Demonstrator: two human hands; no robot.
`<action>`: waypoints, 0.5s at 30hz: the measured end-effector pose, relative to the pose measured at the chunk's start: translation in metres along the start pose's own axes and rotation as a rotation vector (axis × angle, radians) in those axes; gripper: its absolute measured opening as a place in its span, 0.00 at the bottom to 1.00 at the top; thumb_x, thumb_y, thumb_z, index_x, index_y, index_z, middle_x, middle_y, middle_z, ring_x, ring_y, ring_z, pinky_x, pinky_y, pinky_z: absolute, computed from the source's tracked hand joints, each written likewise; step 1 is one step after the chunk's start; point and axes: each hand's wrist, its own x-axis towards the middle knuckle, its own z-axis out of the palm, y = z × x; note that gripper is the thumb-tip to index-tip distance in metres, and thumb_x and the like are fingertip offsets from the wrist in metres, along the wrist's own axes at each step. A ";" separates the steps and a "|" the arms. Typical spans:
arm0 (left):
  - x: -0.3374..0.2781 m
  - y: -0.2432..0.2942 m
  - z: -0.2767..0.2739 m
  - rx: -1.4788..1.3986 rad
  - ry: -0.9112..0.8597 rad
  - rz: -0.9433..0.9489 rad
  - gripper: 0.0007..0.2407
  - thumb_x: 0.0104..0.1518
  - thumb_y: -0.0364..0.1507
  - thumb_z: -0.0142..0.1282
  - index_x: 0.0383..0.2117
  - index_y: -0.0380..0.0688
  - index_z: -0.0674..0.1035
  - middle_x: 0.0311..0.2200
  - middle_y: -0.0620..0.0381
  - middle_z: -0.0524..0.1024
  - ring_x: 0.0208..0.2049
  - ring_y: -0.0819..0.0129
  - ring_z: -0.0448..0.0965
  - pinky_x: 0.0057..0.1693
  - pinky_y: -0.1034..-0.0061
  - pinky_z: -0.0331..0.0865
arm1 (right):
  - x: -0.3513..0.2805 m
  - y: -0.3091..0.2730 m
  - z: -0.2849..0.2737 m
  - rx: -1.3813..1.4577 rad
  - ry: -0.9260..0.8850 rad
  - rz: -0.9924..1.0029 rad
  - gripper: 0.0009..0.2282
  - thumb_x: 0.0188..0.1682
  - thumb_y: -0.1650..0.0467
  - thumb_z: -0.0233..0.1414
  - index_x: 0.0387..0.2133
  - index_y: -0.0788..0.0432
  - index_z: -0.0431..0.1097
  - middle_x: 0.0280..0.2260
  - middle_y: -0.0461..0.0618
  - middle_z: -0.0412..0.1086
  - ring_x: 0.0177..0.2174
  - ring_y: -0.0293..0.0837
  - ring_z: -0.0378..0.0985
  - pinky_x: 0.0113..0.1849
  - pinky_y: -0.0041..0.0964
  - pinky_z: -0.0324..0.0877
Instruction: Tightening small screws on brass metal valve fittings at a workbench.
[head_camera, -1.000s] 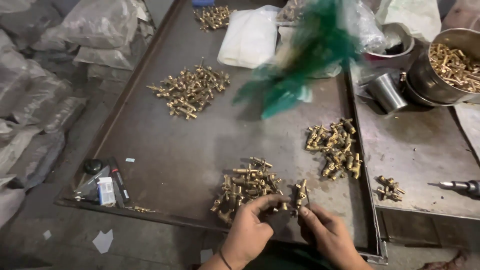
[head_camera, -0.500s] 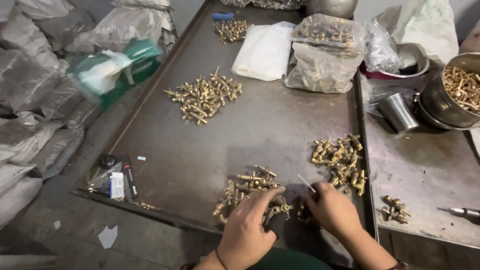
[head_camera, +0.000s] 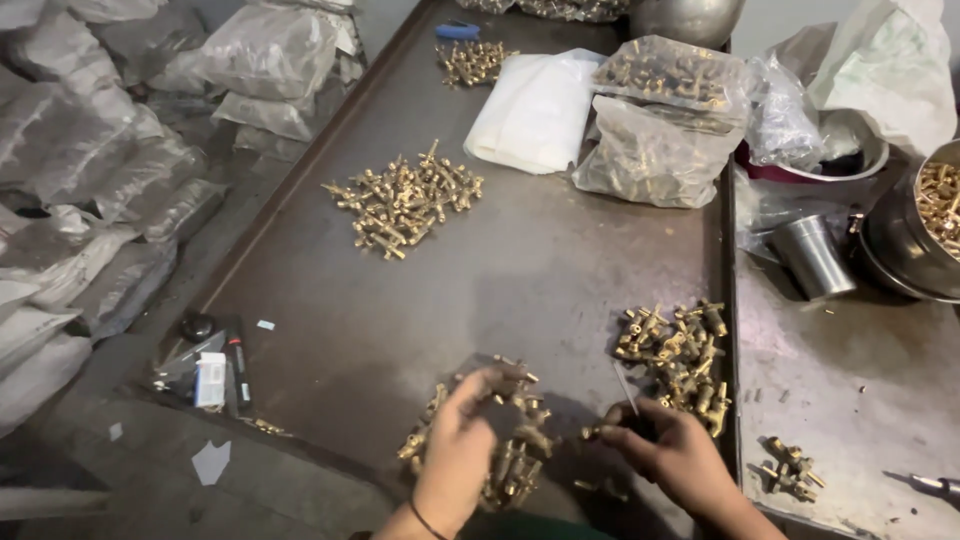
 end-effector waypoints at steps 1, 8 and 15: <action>0.003 -0.008 -0.001 -0.003 0.001 -0.005 0.16 0.52 0.19 0.54 0.49 0.34 0.78 0.37 0.48 0.82 0.36 0.62 0.81 0.44 0.71 0.76 | -0.007 -0.014 -0.004 -0.002 0.000 0.005 0.10 0.43 0.71 0.63 0.37 0.61 0.77 0.19 0.43 0.70 0.18 0.34 0.64 0.21 0.31 0.57; 0.003 -0.026 0.007 -0.192 -0.175 -0.361 0.17 0.57 0.20 0.55 0.54 0.37 0.77 0.31 0.53 0.81 0.20 0.73 0.77 0.27 0.79 0.70 | -0.024 -0.036 -0.011 0.414 0.009 -0.031 0.09 0.44 0.76 0.59 0.38 0.66 0.77 0.19 0.45 0.68 0.17 0.35 0.63 0.19 0.31 0.55; -0.013 -0.005 0.017 0.065 -0.212 -0.243 0.19 0.51 0.14 0.55 0.52 0.37 0.81 0.40 0.59 0.83 0.35 0.78 0.80 0.42 0.83 0.75 | -0.033 -0.024 0.007 0.362 -0.129 -0.073 0.10 0.43 0.76 0.60 0.39 0.65 0.76 0.19 0.45 0.69 0.18 0.35 0.66 0.21 0.31 0.58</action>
